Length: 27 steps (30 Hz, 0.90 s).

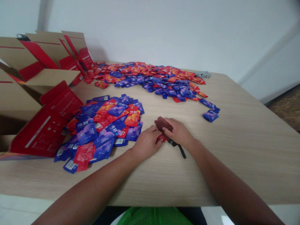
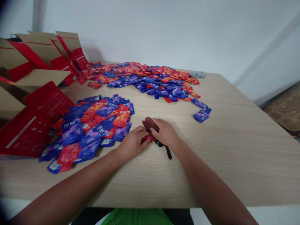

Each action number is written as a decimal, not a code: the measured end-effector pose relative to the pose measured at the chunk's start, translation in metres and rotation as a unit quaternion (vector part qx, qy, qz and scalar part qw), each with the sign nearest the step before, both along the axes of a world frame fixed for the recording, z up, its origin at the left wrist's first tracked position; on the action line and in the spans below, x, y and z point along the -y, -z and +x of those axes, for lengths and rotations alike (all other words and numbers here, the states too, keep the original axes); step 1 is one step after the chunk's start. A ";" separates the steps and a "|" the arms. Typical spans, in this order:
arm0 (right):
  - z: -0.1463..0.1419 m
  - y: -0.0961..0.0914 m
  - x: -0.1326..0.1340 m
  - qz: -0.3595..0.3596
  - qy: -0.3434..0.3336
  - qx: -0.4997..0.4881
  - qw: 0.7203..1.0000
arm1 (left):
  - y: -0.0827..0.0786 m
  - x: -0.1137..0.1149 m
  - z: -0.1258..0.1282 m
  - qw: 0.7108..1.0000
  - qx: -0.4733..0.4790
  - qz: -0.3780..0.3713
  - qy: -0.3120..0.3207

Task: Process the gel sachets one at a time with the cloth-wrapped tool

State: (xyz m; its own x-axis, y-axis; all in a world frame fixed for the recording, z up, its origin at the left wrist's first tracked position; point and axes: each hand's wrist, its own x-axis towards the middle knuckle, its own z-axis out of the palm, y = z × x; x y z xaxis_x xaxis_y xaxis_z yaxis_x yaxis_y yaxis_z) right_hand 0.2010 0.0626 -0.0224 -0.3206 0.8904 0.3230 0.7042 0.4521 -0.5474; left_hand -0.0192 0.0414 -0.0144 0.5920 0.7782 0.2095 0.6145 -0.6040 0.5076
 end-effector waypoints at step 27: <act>0.002 -0.010 0.007 0.083 0.012 -0.075 0.994 | 0.003 0.000 0.001 1.000 -0.002 0.003 -0.020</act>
